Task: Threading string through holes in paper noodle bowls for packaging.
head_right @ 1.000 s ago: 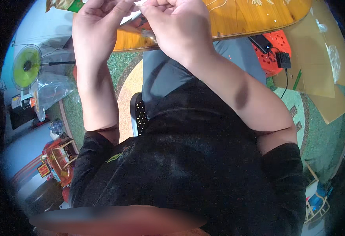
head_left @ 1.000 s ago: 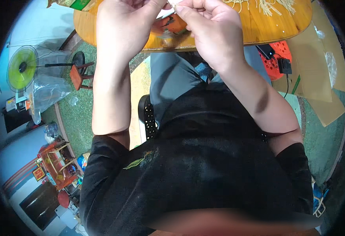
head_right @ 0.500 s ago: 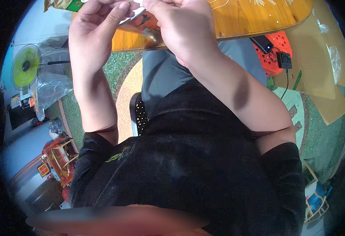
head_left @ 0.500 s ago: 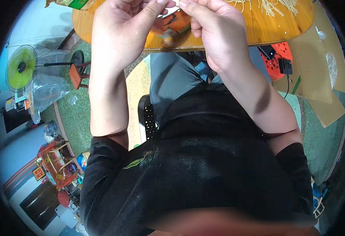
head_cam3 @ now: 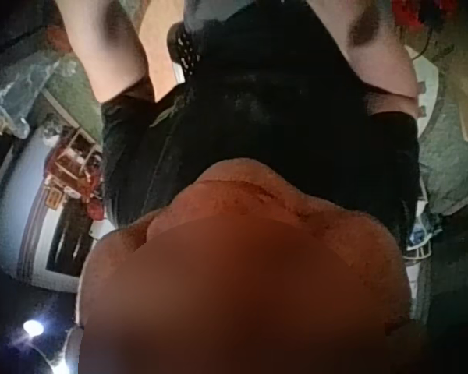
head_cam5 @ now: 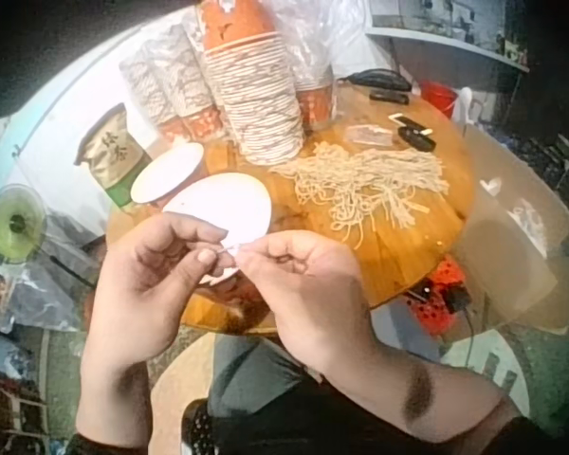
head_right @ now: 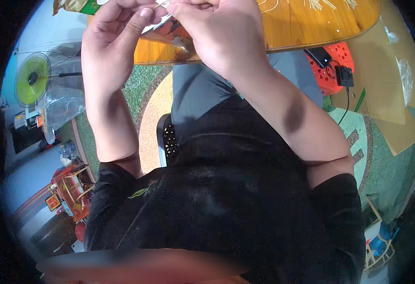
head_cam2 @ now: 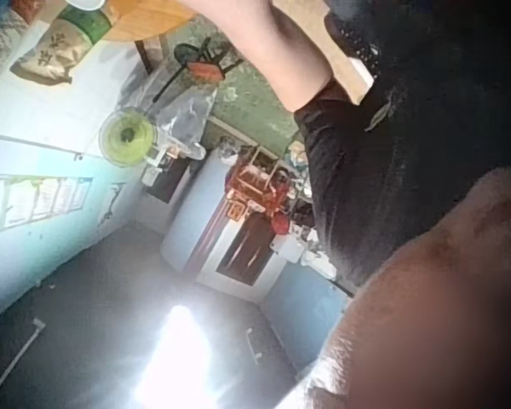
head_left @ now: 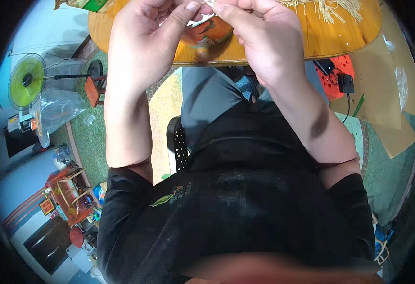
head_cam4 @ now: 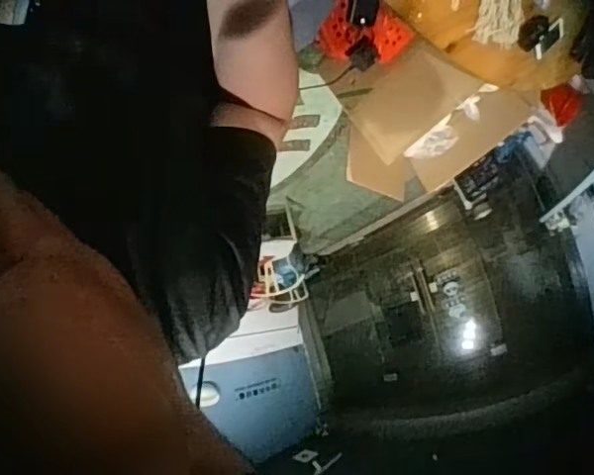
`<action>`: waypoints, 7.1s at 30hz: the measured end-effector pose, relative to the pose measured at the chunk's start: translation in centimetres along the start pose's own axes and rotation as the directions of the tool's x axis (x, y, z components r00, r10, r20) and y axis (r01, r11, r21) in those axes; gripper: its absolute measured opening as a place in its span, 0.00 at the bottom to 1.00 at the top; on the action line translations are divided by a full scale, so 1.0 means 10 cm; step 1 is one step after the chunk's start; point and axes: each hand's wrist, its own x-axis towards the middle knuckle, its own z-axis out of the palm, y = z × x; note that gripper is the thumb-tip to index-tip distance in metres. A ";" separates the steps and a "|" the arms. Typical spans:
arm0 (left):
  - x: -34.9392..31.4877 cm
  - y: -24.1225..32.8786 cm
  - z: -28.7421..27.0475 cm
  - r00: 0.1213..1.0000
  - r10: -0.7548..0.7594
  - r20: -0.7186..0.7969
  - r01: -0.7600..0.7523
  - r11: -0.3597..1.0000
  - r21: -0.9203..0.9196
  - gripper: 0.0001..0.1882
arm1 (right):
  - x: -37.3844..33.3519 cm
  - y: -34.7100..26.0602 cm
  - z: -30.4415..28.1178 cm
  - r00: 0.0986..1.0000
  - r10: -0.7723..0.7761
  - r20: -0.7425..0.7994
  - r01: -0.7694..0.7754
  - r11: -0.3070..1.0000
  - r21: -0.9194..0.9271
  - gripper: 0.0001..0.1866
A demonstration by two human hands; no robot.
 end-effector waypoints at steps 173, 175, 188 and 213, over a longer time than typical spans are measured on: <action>-0.13 -0.73 0.10 0.653 0.752 -0.096 -0.373 0.428 0.823 0.38 | 0.01 -0.94 -1.00 0.973 0.012 0.231 -0.067 0.970 0.232 0.11; -0.06 -0.73 0.03 0.655 0.748 -0.107 -0.342 0.419 0.841 0.35 | 0.09 -0.96 -1.02 0.945 0.016 0.325 -0.129 0.935 0.331 0.12; 0.23 -0.47 -0.27 0.765 0.623 0.161 -0.421 0.296 0.857 0.18 | 0.22 -0.89 -0.85 0.849 -0.126 0.513 -0.261 0.744 0.615 0.10; 0.00 -0.26 0.44 0.649 0.758 0.058 -0.690 0.555 0.465 0.09 | 0.01 0.07 -0.65 0.878 -0.473 0.080 0.463 0.879 0.118 0.15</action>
